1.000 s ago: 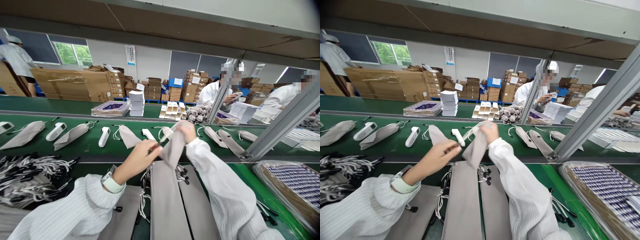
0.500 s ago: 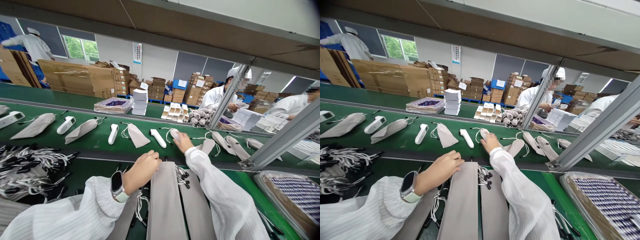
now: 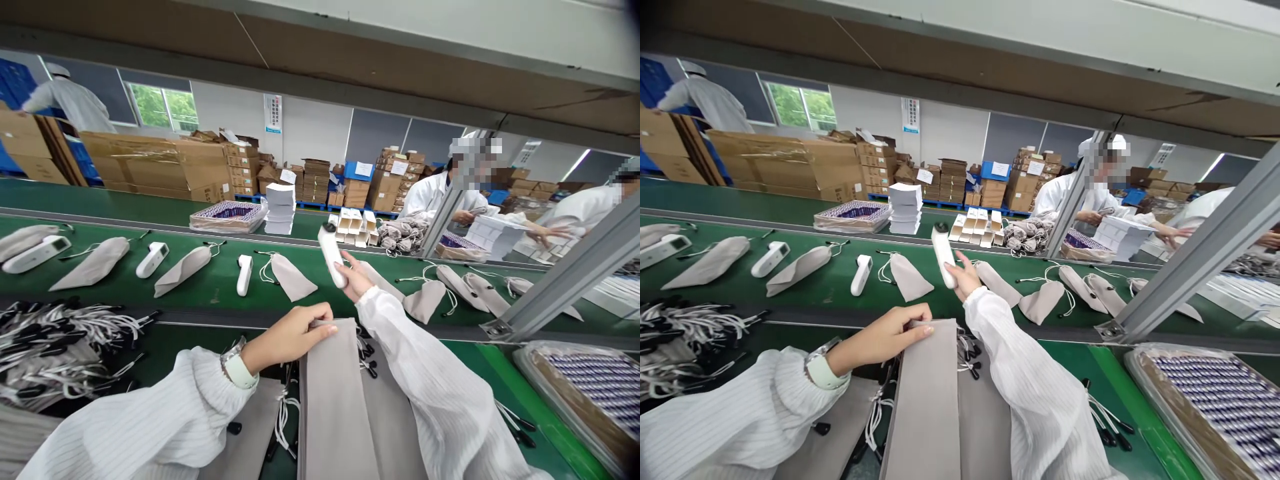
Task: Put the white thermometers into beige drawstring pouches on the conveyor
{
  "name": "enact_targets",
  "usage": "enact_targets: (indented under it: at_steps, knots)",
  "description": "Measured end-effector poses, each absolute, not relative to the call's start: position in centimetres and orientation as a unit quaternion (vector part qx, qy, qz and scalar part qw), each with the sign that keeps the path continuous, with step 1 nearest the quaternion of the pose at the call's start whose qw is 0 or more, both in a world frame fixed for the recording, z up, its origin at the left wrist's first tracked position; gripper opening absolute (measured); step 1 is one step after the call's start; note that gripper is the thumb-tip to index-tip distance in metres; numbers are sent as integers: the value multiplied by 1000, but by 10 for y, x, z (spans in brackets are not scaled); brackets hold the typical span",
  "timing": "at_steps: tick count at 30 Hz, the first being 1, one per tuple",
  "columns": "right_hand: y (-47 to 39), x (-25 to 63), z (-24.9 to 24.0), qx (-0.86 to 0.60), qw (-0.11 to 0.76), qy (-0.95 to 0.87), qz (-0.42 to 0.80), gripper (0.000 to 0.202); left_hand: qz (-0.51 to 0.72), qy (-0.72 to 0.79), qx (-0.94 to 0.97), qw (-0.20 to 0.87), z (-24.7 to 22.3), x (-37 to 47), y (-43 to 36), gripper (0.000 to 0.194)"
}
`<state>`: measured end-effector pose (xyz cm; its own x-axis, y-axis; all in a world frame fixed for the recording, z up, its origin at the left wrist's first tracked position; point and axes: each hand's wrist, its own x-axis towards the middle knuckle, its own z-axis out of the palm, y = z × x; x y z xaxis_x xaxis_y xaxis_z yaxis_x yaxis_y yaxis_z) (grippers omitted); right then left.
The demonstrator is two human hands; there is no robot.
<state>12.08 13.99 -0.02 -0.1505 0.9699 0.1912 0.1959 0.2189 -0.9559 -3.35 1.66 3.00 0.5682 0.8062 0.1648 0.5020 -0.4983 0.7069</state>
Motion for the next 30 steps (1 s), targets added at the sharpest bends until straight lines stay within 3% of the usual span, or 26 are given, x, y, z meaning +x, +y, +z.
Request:
enact_targets:
  at_steps: [4, 10, 14, 17, 21, 30]
  knots:
    - [109, 118, 44, -231, 545, -553, 586, 67, 321, 432, 779, 321, 28, -32, 19, 23]
    - [92, 112, 56, -222, 569, -521, 596, 58, 348, 411, 775, 331, 28, -31, 19, 25]
    - [93, 108, 46, -233, 511, -541, 626, 40, 389, 402, 781, 278, 32, -33, 21, 22]
    - [89, 107, 43, -247, 395, -656, 594, 33, 451, 442, 738, 240, 35, -38, 25, 21]
    - [86, 107, 42, -321, 229, -730, 558, 46, 465, 475, 714, 220, 41, -46, 27, 22]
    - [78, 108, 35, -352, 259, -736, 516, 57, 438, 494, 720, 215, 36, -41, 24, 22]
